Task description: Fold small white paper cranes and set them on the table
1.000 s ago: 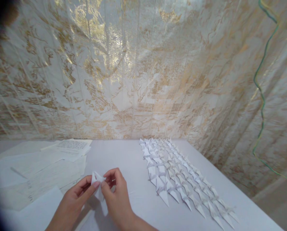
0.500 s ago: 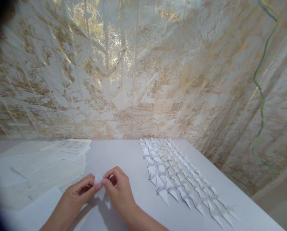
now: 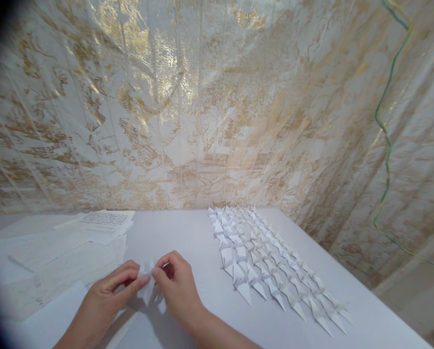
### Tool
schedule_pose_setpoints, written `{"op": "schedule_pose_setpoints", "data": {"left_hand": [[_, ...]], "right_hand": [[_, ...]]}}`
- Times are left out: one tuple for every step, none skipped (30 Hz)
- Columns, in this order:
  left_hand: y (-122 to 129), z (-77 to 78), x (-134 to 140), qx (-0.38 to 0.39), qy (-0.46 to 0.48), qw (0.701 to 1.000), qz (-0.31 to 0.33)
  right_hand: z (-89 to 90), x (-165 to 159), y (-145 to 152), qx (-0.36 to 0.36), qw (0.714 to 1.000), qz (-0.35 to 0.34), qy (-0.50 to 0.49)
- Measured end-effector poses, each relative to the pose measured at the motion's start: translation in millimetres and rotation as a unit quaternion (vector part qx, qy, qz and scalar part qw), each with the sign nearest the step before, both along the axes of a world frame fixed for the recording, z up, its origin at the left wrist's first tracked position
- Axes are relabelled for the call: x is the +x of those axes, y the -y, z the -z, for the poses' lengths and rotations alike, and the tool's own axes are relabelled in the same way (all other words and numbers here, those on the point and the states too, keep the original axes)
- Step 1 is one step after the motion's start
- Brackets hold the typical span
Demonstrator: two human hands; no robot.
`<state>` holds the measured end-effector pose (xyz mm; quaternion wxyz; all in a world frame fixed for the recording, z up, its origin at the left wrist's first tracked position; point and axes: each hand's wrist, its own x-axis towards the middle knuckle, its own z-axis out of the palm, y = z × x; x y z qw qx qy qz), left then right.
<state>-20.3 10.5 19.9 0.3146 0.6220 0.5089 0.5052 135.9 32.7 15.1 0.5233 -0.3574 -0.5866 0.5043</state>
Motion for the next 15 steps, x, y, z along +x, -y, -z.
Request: {"op": "schedule_pose_setpoints", "data": {"left_hand": [[0.7, -1.0, 0.7, 0.001, -0.002, 1.0, -0.002], [1.4, -1.9, 1.3, 0.001, -0.005, 1.0, -0.003], [2.0, -2.6, 1.9, 0.002, -0.007, 1.0, -0.003], [2.5, -3.2, 2.3, 0.003, -0.01, 1.0, -0.003], [2.8, -3.7, 2.4, 0.004, -0.013, 1.0, -0.005], [3.0, -3.9, 2.1, 0.006, -0.018, 1.0, -0.009], [3.0, -3.9, 1.6, 0.008, -0.024, 1.0, -0.013], [2.9, -3.7, 0.7, 0.012, -0.031, 0.999, -0.016], [2.7, -3.2, -0.3, 0.018, -0.039, 0.999, -0.019], [2.3, -2.5, -1.5, 0.023, -0.047, 0.998, -0.018], [1.9, -1.6, -2.6, 0.028, -0.054, 0.998, -0.015], [1.6, -0.8, -3.5, 0.03, -0.06, 0.998, -0.011], [1.3, -0.1, -4.2, 0.032, -0.064, 0.997, -0.008], [1.0, 0.3, -4.4, 0.034, -0.067, 0.997, -0.008], [1.0, 0.4, -4.3, 0.037, -0.068, 0.997, -0.011]], "right_hand": [[0.8, -0.3, -0.5, -0.008, 1.0, -0.003, -0.002], [1.6, -0.6, -1.0, -0.015, 1.0, -0.007, -0.006], [2.3, -0.8, -1.4, -0.02, 1.0, -0.011, -0.011], [2.9, -1.0, -1.7, -0.024, 0.999, -0.014, -0.016], [3.2, -1.1, -1.9, -0.028, 0.999, -0.017, -0.02], [3.2, -1.1, -1.8, -0.032, 0.999, -0.02, -0.022], [3.0, -0.9, -1.6, -0.034, 0.999, -0.023, -0.022], [2.4, -0.5, -1.2, -0.034, 0.999, -0.026, -0.017], [1.7, 0.0, -0.7, -0.032, 0.999, -0.029, -0.009], [0.9, 0.5, -0.1, -0.028, 0.999, -0.031, 0.002], [0.1, 1.1, 0.4, -0.022, 0.999, -0.033, 0.017], [-0.6, 1.7, 0.7, -0.015, 0.999, -0.033, 0.035], [-1.0, 2.1, 0.8, -0.008, 0.998, -0.031, 0.051], [-1.4, 2.4, 0.7, -0.001, 0.998, -0.029, 0.063], [-1.5, 2.6, 0.5, 0.003, 0.997, -0.029, 0.072]]}}
